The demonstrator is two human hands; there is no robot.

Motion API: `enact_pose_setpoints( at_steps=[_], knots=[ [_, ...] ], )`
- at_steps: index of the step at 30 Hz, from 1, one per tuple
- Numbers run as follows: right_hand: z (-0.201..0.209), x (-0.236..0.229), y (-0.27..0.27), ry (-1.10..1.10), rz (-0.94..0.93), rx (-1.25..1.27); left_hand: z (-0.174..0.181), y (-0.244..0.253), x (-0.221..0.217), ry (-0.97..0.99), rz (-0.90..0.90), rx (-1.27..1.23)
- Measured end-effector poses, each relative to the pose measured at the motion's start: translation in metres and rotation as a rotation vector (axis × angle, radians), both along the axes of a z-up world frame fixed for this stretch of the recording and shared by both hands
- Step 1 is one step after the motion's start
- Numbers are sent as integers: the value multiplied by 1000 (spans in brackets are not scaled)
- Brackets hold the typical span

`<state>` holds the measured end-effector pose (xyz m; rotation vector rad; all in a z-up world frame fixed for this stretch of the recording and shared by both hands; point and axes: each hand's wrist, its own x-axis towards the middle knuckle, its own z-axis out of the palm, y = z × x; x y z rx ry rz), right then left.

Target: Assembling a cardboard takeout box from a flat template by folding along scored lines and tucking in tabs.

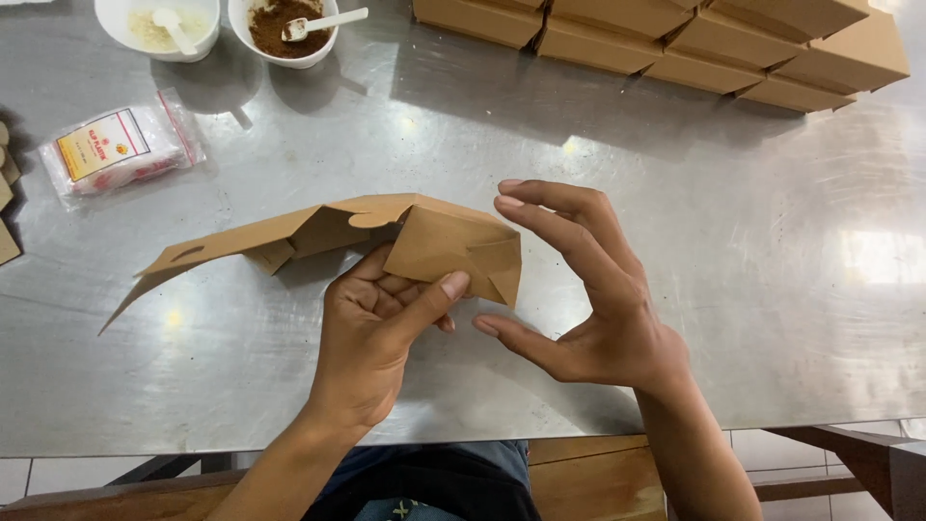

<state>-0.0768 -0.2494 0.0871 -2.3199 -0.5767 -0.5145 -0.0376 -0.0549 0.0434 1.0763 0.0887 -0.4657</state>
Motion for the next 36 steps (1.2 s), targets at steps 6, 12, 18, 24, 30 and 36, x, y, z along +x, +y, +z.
enact_pose_setpoints(
  at_steps=[6, 12, 18, 24, 30, 36],
  knots=[
    [-14, 10, 2, 14, 22, -46, 8, 7, 1, 45, -23, -31],
    [-21, 19, 4, 15, 43, -68, 8, 14, 3, 31, -41, -45],
    [-22, 28, 12, 36, 66, 24, 20, 19, 6, -3, -63, -105],
    [-8, 31, 2, 178, 4, 229, 45, 39, 14, -520, -240, 55],
    [0, 45, -9, 395, -4, 418, 55, 44, 28, -1249, -337, 424],
    [-1, 65, 0, 699, -216, 557, 23, 32, 42, -1297, -471, 614]
  ],
)
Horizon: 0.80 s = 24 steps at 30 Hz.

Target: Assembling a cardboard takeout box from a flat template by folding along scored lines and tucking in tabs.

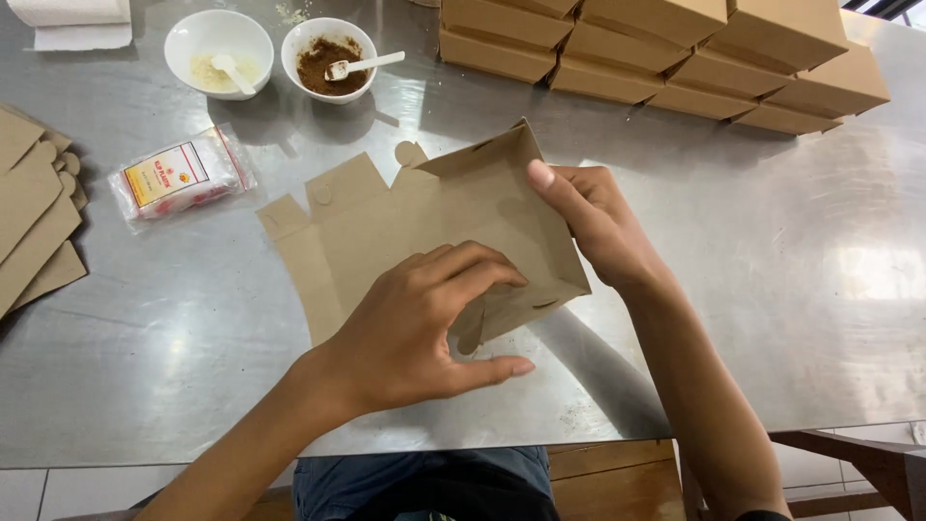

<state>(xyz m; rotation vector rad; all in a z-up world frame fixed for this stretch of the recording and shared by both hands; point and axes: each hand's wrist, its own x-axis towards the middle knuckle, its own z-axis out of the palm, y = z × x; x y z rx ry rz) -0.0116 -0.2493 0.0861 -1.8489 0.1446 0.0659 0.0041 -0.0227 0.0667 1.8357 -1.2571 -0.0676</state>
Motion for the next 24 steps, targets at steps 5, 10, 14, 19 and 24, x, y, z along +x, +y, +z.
enact_pose_setpoints(
  at_steps=[5, 10, 14, 19, 24],
  knots=[
    [-31, 13, -20, -36, 4, 156, -7, -14, 21, 133, 19, 144],
    [-43, 4, -24, -459, -31, 94, -34, -22, 55, 511, 147, -228],
    [-42, -5, -19, -580, 37, -175, -46, -26, 60, 722, 143, -358],
    [-48, -6, -6, -586, 167, -325, -43, -23, 57, 949, 101, -471],
    [-55, -5, 3, -558, 103, -254, -45, -19, 59, 951, 93, -447]
  ],
)
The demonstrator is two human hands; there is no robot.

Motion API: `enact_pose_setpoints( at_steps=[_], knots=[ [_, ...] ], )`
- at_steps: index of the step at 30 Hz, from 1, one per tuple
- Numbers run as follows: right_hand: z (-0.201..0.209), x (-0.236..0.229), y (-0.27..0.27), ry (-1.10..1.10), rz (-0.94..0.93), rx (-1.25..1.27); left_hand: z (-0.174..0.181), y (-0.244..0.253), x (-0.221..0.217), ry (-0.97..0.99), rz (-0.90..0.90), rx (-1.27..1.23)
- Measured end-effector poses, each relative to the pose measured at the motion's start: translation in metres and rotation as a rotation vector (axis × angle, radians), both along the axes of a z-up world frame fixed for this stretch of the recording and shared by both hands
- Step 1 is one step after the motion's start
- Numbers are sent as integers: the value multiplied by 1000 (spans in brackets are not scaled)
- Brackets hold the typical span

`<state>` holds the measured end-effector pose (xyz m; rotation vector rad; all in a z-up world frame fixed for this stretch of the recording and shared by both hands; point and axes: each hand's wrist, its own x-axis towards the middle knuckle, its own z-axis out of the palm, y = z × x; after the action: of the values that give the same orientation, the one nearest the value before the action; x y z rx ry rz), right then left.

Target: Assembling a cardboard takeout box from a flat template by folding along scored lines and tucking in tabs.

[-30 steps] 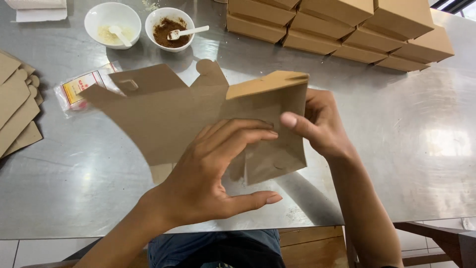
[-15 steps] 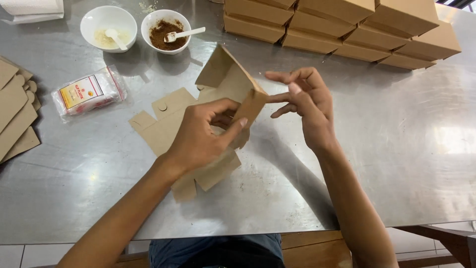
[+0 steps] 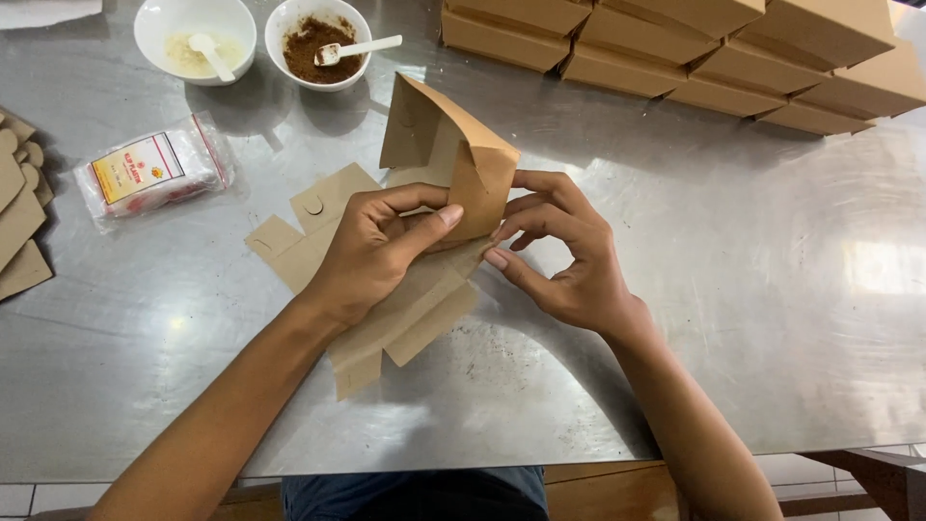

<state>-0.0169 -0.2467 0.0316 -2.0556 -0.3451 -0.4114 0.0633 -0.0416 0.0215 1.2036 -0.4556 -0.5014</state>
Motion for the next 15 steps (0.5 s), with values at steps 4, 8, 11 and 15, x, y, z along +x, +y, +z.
enact_pose_setpoints(
  at_steps=[4, 8, 11, 15],
  knots=[
    [-4, -1, 2, 25, -44, 72, -5, 5, 2, -66, 1, 47],
    [3, -1, 5, 44, -76, 87, -5, 6, 2, -34, -20, 36],
    [3, -1, 6, 26, -90, 99, 1, 5, -2, -22, -48, 36],
    [3, -1, 7, 25, -100, 117, 5, 5, -3, -28, -66, 42]
  ],
)
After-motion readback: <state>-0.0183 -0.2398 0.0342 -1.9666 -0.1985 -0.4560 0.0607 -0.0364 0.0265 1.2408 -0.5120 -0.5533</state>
